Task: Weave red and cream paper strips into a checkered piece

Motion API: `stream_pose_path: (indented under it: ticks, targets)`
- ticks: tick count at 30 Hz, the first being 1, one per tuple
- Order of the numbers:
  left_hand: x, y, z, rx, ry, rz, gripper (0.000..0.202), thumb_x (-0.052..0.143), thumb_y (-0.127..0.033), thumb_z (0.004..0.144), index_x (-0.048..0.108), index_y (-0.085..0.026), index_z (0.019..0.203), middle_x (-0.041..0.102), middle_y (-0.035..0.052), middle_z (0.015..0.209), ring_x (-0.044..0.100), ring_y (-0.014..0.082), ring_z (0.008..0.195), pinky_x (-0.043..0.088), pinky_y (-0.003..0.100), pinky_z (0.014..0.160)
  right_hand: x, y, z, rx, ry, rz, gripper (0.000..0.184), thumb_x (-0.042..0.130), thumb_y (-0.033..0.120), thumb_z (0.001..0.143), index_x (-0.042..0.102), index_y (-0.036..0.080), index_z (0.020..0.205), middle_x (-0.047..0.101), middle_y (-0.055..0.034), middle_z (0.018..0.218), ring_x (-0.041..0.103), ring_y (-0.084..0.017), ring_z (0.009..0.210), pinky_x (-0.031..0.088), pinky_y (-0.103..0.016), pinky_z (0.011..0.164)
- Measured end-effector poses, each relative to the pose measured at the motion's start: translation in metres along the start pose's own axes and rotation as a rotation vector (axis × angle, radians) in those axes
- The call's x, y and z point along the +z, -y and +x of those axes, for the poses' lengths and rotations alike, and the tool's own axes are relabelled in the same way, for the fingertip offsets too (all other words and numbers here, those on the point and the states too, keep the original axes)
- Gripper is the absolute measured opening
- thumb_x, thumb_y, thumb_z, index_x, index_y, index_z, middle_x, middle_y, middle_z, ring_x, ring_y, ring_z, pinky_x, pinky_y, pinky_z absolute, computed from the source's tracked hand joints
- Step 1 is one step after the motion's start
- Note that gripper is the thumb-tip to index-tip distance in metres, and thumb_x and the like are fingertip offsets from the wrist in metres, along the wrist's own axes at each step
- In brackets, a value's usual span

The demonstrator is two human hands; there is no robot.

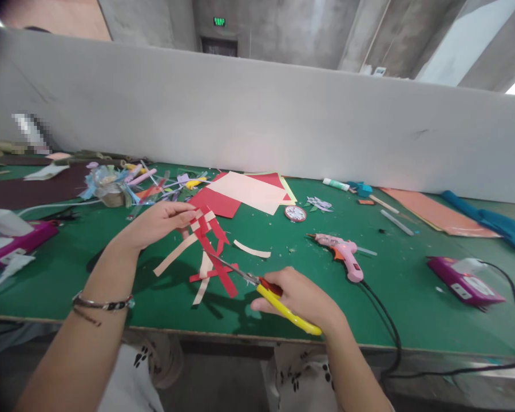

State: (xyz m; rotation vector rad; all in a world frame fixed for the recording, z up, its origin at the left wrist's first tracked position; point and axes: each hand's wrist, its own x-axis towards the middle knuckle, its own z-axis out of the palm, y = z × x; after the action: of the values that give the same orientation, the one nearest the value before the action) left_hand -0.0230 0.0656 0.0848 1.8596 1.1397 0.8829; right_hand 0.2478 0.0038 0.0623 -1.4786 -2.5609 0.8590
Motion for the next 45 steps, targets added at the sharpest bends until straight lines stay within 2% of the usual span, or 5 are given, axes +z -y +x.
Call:
stream_pose_path:
  ticks: [13,21,29,38,45]
  targets:
    - [0.0,0.007,0.004,-0.072,-0.102,-0.041,0.028,0.049,-0.043,0.074,0.057,-0.017,0.073,0.054,-0.0028,0.065,0.052,0.008,0.055,0.043,0.019,0.056,-0.002,-0.01,0.001,0.052,-0.081,-0.01,0.048,0.047,0.06,0.069,0.033,0.017,0.053,0.025,0.0062,0.051,0.02,-0.007,0.05,0.017,-0.021,0.044]
    - [0.009,-0.004,0.001,-0.04,-0.348,0.049,0.02,0.051,-0.033,0.073,0.057,-0.016,0.08,0.041,-0.0057,0.054,0.036,0.0068,0.046,0.03,0.019,0.043,0.004,-0.021,0.013,0.157,-0.537,0.419,0.041,0.052,0.056,0.064,0.037,0.019,0.055,0.04,0.005,0.046,0.038,-0.007,0.041,0.03,-0.021,0.042]
    - [0.061,-0.022,-0.001,0.118,-0.452,0.184,0.01,0.046,-0.02,0.074,0.048,-0.018,0.084,0.053,-0.0004,0.078,0.049,0.0092,0.061,0.04,0.022,0.058,0.026,0.023,0.028,-0.013,-0.876,0.838,0.035,0.065,0.045,0.057,0.044,0.019,0.062,0.059,-0.0025,0.069,0.05,-0.01,0.051,0.042,-0.022,0.044]
    - [0.097,-0.029,-0.01,0.14,-0.239,0.047,0.032,0.048,-0.02,0.074,0.041,-0.02,0.106,0.052,-0.0006,0.079,0.055,0.0117,0.069,0.043,0.02,0.053,0.035,0.036,0.037,-0.102,-0.942,0.956,0.035,0.068,0.038,0.056,0.04,0.02,0.067,0.056,-0.0015,0.076,0.052,-0.01,0.057,0.046,-0.023,0.049]
    - [0.099,-0.03,-0.017,0.25,-0.012,-0.048,0.034,0.048,-0.02,0.075,0.043,-0.021,0.109,0.057,0.0025,0.093,0.056,0.0121,0.079,0.047,0.024,0.07,0.031,0.033,0.035,-0.042,-0.95,0.886,0.033,0.065,0.036,0.058,0.037,0.02,0.065,0.048,0.005,0.056,0.045,-0.008,0.047,0.04,-0.023,0.045]
